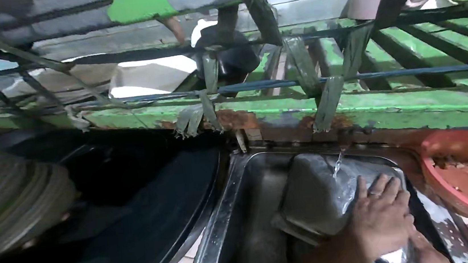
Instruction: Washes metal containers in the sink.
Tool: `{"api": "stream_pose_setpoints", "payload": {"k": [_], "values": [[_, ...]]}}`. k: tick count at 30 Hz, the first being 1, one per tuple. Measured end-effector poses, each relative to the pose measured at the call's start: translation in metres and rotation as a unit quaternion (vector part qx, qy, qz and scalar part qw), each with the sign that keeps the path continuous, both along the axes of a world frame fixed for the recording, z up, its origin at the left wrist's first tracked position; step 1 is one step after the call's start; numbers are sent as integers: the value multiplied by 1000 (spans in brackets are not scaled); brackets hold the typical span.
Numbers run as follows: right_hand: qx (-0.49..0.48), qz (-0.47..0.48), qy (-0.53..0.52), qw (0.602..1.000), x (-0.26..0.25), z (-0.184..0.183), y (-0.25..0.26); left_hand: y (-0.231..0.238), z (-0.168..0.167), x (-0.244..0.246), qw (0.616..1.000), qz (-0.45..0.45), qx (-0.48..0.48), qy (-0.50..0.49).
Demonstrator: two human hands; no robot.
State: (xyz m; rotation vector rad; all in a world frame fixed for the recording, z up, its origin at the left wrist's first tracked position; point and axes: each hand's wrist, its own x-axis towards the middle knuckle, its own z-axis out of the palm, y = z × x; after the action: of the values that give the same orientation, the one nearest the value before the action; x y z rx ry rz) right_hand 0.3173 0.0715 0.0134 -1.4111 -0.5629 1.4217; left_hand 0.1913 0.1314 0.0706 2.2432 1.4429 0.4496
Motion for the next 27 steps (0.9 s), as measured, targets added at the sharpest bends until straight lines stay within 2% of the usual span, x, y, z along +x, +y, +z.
{"api": "stream_pose_setpoints", "payload": {"k": [2,4,5,6,7,9,10,12,14,16,17,18,19,20,21,22,23,24,25,27], "values": [[3,-6,2,1000,3,6,-2,6,-5,-20,998,58,20,3],[0,-11,-4,1000,11,13,-5,23,-16,-65,978,196,70,-24],[0,-12,-2,1000,15,13,-5,31,-19,-88,961,262,91,-5],[1,-7,1,1000,19,12,-6,36,-19,-104,952,298,57,31],[0,-1,2,1000,20,9,-6,37,-19,-108,948,311,25,54],[-15,4,10,1000,8,7,-5,28,-29,-89,954,285,70,55],[-25,7,18,1000,-1,7,-4,22,-32,-69,966,242,80,42],[-30,-1,36,999,-19,6,0,8,-11,-31,991,128,-10,28],[-32,-2,43,999,-26,5,1,5,0,-26,997,75,-28,22],[-42,-2,43,998,-17,9,-1,12,-13,-58,989,132,59,-14],[-41,-7,45,998,-10,9,-1,17,-19,-85,975,184,123,1],[-37,-8,44,998,0,9,-2,20,-19,-114,966,230,104,54],[-34,-3,45,998,10,7,-3,18,-15,-140,963,258,17,77],[-37,0,49,998,19,2,-3,14,-14,-161,957,275,-69,62],[-43,-2,55,998,26,-4,-1,9,-12,-176,948,289,-136,3],[-52,-3,59,997,29,-11,2,1,-9,-185,924,312,-201,-96],[-66,-8,56,996,28,-18,5,-9,-4,-188,883,346,-248,-197],[-79,-12,39,996,22,-23,9,-17,0,-188,851,371,-262,-263],[-88,-14,15,996,11,-28,12,-23,6,-188,840,378,-259,-290],[-79,4,-28,996,-14,-37,17,-36,25,-191,839,400,-213,-300]]}}
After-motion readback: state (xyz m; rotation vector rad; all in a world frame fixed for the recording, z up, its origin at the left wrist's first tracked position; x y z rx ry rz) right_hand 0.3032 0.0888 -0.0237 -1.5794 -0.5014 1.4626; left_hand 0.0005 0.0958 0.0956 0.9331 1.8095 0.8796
